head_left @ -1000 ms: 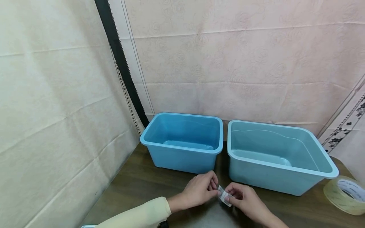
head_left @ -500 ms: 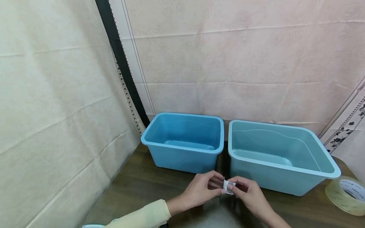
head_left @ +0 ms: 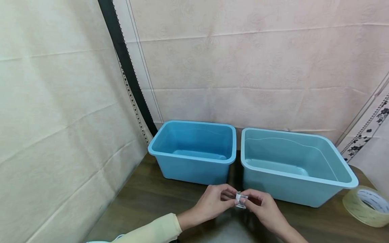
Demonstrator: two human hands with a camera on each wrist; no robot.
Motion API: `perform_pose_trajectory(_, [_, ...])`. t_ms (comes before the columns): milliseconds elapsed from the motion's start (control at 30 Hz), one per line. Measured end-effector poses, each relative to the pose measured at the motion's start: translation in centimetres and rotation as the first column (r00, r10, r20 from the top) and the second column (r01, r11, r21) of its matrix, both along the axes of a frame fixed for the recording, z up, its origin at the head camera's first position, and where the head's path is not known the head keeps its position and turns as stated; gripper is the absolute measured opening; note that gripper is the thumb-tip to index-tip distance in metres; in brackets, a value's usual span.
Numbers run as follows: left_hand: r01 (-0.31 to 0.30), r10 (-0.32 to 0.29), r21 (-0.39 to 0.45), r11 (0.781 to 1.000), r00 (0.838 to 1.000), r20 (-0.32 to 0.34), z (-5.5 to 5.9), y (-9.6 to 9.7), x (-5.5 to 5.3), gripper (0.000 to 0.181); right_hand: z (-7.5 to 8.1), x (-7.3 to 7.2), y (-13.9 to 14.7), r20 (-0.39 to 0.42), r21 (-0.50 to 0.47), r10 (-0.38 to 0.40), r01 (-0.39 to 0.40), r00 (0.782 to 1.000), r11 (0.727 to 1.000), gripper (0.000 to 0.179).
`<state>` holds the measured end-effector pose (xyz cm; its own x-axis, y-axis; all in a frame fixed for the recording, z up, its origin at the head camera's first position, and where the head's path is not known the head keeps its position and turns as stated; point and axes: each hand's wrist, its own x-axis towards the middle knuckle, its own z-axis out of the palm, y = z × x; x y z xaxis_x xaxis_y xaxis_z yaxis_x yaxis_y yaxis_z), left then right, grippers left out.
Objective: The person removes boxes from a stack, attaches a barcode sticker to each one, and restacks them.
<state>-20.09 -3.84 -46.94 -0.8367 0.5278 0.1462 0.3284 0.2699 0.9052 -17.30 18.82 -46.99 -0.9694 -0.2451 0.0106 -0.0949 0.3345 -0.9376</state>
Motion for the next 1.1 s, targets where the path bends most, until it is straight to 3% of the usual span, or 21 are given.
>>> perform_pose_trajectory(200, [-0.009,0.009,0.014,1.000,1.000,-0.017,0.1,0.0,0.0,0.018,0.2,0.0,0.3,-0.035,0.031,0.009,-0.008,0.999,0.999,0.025])
perform_pose_trajectory(467, [-0.004,0.004,0.005,1.000,1.000,-0.021,0.0,-0.1,0.0,0.015,0.3,0.0,0.2,-0.023,0.037,0.016,-0.015,1.000,0.999,0.025])
perform_pose_trajectory(867, [-0.064,0.063,-0.022,0.998,0.997,-0.040,-0.3,-0.7,0.1,0.005,0.3,0.5,0.8,0.021,0.078,-0.093,0.091,0.995,0.993,0.023])
perform_pose_trajectory(933, [-0.082,0.079,-0.045,0.996,0.994,-0.074,-0.3,-1.0,0.0,0.005,0.1,0.6,1.1,0.040,0.082,-0.118,0.114,0.992,0.990,0.022])
perform_pose_trajectory(1000, [-0.105,0.090,-0.095,0.990,0.984,-0.157,-0.2,-1.4,-0.1,0.005,-0.3,0.5,1.4,0.063,0.089,-0.132,0.127,0.989,0.988,0.021])
perform_pose_trajectory(1100, [-0.168,0.101,-0.183,0.969,0.939,-0.330,-0.1,-2.1,-0.4,0.005,-1.1,0.4,2.1,0.099,0.108,-0.098,0.087,0.990,0.990,0.018])
